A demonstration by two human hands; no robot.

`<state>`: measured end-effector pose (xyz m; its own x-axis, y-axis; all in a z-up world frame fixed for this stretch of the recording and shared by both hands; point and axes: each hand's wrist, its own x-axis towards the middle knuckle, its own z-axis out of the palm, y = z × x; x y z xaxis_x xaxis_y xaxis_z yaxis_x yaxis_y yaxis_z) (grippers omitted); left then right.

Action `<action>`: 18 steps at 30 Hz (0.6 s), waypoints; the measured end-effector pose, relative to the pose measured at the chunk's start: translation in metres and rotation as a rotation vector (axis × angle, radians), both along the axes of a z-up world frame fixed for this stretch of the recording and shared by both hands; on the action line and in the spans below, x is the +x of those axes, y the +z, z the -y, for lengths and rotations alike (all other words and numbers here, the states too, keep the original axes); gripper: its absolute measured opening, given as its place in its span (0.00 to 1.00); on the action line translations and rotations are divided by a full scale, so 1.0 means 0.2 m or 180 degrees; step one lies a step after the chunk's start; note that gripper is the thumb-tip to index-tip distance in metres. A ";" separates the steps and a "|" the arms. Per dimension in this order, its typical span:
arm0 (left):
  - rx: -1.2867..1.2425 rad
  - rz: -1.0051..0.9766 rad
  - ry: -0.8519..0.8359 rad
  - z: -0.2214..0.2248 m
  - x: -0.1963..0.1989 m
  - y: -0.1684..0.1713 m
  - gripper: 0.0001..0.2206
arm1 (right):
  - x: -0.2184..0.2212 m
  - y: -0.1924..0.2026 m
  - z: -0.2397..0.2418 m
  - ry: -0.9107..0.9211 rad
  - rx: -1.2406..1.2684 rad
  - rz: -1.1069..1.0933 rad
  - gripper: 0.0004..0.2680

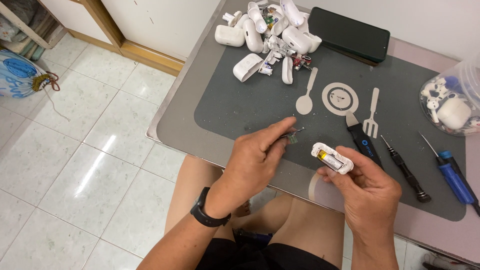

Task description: Assembling small electronic components, including a circuit board and battery, into a plastic earbud shell using manual tools.

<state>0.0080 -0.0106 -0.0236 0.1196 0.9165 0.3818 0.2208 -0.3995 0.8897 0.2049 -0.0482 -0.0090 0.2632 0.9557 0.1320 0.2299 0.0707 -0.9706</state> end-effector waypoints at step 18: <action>-0.1967 0.1780 -0.0663 -0.10 -0.11 0.12 0.13 | -0.03 0.05 0.01 -0.0086 -0.0181 -0.0042 0.14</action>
